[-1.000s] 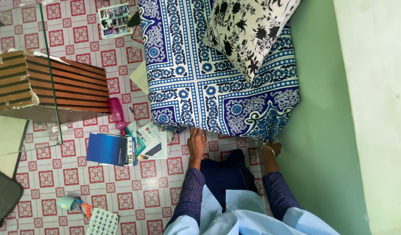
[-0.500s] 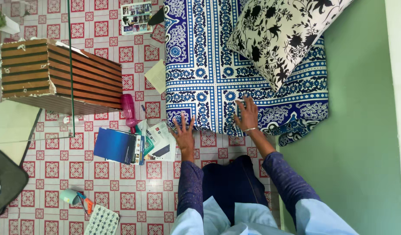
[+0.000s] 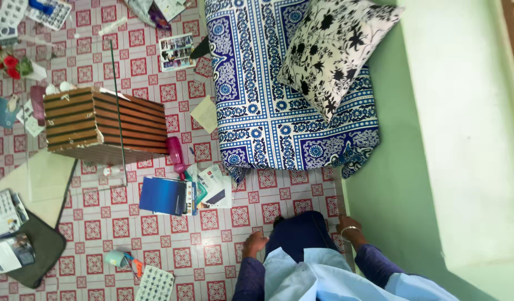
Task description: The person arranges pillows on a small bed by picking them up, shaking them, and placing them in specific positions.
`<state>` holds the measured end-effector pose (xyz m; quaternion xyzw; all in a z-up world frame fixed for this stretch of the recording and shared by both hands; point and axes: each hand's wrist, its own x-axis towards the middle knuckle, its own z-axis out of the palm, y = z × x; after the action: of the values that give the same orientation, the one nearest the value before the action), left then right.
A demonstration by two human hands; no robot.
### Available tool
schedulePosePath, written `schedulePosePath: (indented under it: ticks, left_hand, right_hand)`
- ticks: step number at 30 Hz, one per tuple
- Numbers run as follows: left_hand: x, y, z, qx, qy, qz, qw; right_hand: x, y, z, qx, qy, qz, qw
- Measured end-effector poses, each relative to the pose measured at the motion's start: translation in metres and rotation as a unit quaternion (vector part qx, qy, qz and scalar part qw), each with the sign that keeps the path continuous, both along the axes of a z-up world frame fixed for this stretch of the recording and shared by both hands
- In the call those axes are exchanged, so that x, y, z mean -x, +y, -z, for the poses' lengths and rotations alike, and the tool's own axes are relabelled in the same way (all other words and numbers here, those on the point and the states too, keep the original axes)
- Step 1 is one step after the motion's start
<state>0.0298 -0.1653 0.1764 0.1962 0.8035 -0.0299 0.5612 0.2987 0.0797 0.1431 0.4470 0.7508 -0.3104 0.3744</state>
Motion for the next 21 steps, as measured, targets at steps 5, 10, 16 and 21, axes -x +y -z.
schedulePosePath:
  ticks: [5, 10, 16, 21]
  left_hand:
    - [-0.029, 0.063, -0.071, -0.110, -0.012, 0.125, 0.986]
    - [-0.038, 0.143, -0.078, -0.237, -0.019, 0.180, 0.954]
    - [-0.030, 0.281, -0.074, -0.330, 0.013, 0.224, 0.917]
    - [-0.016, 0.429, -0.052, -0.468, 0.045, 0.183, 0.863]
  right_hand:
    - [-0.015, 0.000, -0.053, 0.029, 0.053, 0.064, 0.996]
    - [-0.002, 0.020, -0.075, -0.038, 0.141, 0.111, 0.983]
    - [0.069, 0.124, -0.105, -0.202, 0.210, 0.097, 0.952]
    - [0.135, 0.244, -0.097, -0.437, 0.339, -0.032, 0.832]
